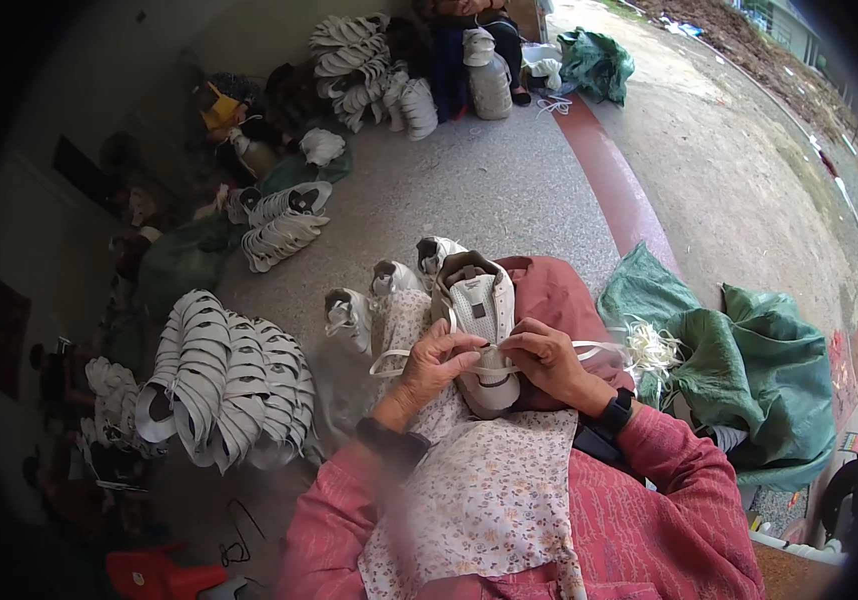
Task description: The person sits on the floor and laces a white sneaker by hand. They thread the laces through the eyelets, pull them tight, and tie a knot. The person works on a single shoe while surrounded by stacks of similar footwear.
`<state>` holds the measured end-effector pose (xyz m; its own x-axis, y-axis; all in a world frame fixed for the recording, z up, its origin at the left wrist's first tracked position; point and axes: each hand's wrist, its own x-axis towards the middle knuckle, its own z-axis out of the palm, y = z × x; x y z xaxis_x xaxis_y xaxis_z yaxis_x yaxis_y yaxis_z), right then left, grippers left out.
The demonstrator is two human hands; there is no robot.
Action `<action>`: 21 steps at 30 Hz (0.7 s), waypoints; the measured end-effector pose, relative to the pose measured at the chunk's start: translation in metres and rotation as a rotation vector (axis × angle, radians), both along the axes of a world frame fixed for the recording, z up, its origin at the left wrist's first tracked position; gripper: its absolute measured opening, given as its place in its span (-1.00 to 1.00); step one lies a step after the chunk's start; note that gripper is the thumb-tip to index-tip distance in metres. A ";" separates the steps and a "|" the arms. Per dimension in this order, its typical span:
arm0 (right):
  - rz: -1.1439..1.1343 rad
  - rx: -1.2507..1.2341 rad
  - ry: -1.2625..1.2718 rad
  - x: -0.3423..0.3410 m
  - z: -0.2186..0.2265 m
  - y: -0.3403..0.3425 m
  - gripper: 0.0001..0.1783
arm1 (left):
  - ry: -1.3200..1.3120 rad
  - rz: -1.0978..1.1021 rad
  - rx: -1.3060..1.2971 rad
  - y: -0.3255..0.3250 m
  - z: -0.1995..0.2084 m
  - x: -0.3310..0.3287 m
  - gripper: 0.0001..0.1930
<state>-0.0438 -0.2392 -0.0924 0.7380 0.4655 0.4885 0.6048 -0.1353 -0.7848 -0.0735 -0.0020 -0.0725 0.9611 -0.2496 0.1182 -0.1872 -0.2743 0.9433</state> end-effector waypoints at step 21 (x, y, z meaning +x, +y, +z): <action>-0.060 -0.203 -0.190 0.005 0.001 0.004 -0.76 | 0.023 0.001 0.030 0.002 -0.003 0.002 -0.78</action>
